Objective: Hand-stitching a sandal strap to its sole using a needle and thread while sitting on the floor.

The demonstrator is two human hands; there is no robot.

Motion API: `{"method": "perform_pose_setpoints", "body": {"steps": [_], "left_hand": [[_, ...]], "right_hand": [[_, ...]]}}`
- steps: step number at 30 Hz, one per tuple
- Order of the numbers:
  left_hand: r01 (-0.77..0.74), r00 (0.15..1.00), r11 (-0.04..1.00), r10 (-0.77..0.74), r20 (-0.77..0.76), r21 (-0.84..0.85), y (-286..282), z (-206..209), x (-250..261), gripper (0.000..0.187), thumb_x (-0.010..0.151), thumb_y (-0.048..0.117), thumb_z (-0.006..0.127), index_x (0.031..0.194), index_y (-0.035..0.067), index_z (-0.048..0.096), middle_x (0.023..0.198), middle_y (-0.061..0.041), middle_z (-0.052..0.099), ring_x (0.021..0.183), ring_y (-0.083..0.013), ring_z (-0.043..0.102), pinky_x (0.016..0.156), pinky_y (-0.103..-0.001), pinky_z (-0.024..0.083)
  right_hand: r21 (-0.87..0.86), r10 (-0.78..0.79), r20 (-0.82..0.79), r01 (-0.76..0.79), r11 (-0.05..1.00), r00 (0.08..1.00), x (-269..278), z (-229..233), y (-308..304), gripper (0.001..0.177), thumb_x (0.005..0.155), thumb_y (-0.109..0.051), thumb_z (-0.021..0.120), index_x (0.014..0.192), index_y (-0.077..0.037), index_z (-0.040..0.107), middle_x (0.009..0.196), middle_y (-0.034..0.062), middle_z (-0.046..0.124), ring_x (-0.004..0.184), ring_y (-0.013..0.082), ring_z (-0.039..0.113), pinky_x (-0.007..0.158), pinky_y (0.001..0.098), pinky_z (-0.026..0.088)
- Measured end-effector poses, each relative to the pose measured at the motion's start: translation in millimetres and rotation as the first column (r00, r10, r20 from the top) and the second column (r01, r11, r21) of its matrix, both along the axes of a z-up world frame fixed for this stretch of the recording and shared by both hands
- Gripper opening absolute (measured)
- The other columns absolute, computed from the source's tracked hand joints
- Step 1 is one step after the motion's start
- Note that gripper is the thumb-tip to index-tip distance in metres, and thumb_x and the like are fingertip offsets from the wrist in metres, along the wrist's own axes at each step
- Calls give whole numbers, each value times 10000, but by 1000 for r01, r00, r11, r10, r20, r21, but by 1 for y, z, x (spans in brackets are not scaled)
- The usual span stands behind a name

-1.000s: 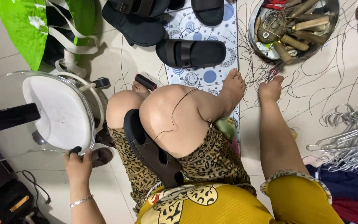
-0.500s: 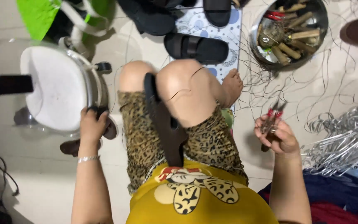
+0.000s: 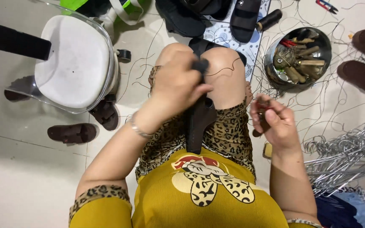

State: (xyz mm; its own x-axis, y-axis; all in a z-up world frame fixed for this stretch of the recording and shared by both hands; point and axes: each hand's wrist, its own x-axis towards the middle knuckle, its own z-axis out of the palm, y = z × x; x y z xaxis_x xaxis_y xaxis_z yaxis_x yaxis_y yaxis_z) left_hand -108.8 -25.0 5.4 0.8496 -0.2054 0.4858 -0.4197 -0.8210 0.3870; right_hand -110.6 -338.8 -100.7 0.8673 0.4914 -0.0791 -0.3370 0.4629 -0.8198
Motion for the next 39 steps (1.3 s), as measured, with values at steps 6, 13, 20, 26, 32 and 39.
{"method": "perform_pose_setpoints", "body": {"steps": [6,13,20,26,32,39], "left_hand": [[51,982,880,-130,-135,-473,11,-21,3,337,910,162,780,707,-4,568,1002,-165,629,935,-375,647,789,-408,541],[-206,897,139,-369,-244,-969,14,-5,-4,170,1029,159,595,930,22,614,643,-122,606,461,-177,639,369,-238,516],[-194,912,126,-342,-226,-973,2,-19,6,181,994,147,653,874,13,624,545,-80,538,395,-129,586,309,-218,458],[-178,917,111,-341,-205,-978,-5,-23,13,159,977,109,663,880,-14,634,505,-82,533,365,-108,562,318,-183,426],[-121,908,135,-386,-164,-983,20,42,7,188,1007,290,641,970,111,597,683,38,542,482,-67,471,448,-196,386],[-501,679,504,-276,-681,-704,58,-22,-15,373,1034,300,598,1113,-64,612,638,-108,679,457,-148,663,320,-212,491]], "right_hand": [[-355,-44,440,219,909,897,17,8,43,396,1006,-283,612,1210,45,701,929,225,668,492,101,528,380,217,429],[-382,125,880,526,760,458,45,37,105,378,845,-171,930,1115,26,754,948,160,694,829,318,661,742,387,552],[-354,220,931,577,736,292,59,33,115,313,898,-205,898,1088,1,759,937,139,693,831,315,680,739,392,562],[-364,346,924,649,668,163,63,35,116,290,965,-315,836,989,-37,755,865,87,696,786,252,686,691,332,571],[-627,417,773,477,616,478,65,48,112,300,869,-142,906,946,45,685,892,142,733,711,222,680,662,328,553],[-545,39,525,300,783,850,63,14,85,333,1024,-311,736,1176,-23,665,931,104,706,846,132,637,770,294,536]]}}
